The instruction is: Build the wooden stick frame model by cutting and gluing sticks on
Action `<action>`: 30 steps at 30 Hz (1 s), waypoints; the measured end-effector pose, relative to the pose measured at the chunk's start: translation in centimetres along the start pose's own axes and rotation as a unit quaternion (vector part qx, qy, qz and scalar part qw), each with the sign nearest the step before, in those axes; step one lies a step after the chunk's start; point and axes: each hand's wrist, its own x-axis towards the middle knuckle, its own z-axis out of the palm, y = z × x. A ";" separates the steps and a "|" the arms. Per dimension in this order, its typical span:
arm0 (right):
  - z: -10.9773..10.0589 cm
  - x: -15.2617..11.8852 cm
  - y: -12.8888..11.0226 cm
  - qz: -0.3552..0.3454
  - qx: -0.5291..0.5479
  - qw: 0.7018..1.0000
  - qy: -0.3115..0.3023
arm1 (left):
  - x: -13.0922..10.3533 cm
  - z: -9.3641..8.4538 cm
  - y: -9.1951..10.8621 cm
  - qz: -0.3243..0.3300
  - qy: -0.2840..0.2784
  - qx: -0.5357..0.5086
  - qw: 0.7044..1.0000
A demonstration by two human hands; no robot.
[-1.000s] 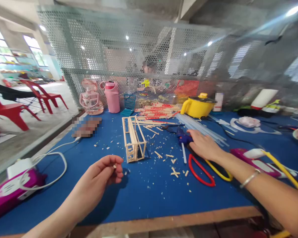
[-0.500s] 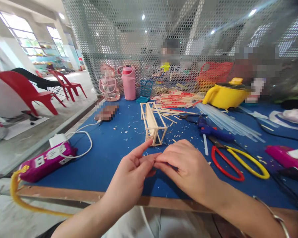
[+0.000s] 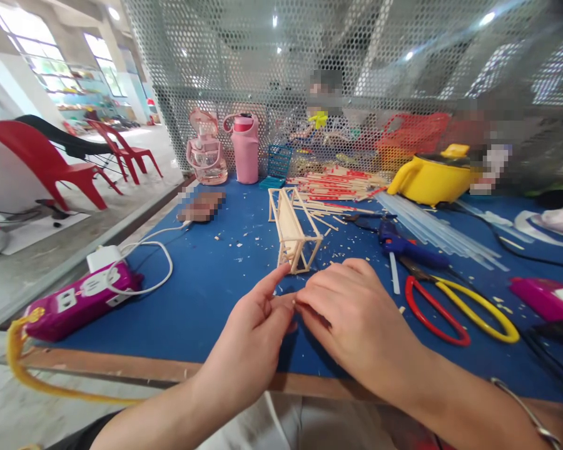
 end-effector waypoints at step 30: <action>2.7 3.6 4.5 -0.021 -0.059 0.977 0.205 | 6.8 -3.7 2.4 0.220 0.016 0.259 0.940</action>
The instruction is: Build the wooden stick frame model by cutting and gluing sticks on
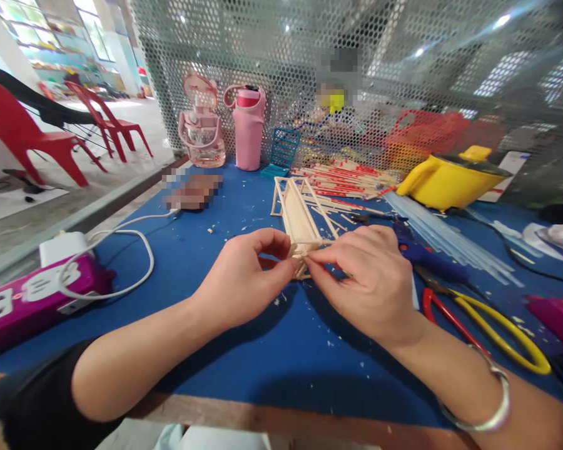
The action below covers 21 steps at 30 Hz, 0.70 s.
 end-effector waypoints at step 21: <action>-0.1 -0.2 -0.7 0.025 -0.053 0.998 -0.019 | 0.3 0.1 -0.2 -0.002 -0.051 -0.069 0.996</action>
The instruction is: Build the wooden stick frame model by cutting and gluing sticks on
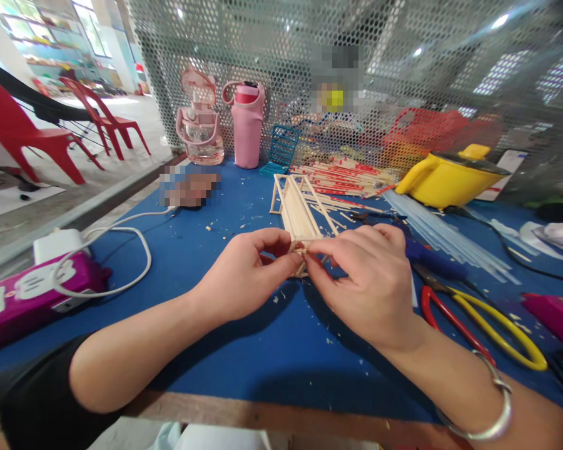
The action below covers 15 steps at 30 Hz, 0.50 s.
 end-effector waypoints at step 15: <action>-0.4 0.1 -0.3 -0.057 -0.088 0.994 -0.004 | 0.2 0.1 0.4 -0.033 -0.008 -0.019 0.999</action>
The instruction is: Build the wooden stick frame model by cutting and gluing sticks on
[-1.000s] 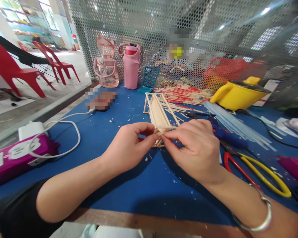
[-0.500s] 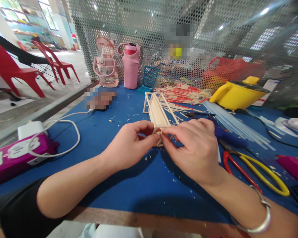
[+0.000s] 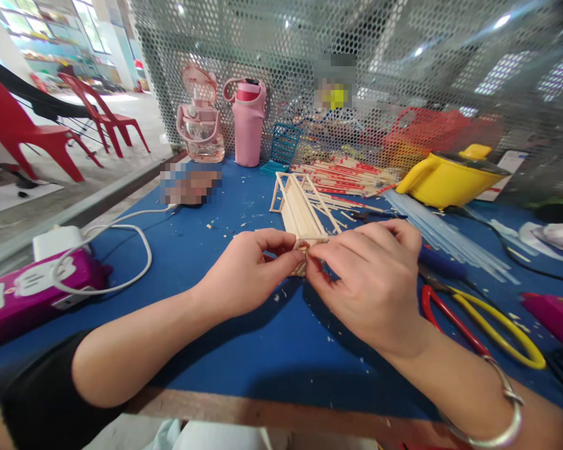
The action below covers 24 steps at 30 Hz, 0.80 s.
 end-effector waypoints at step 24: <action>-0.3 -0.6 0.5 0.010 0.045 0.999 0.000 | 0.2 -0.2 -0.2 -0.009 -0.002 -0.002 1.000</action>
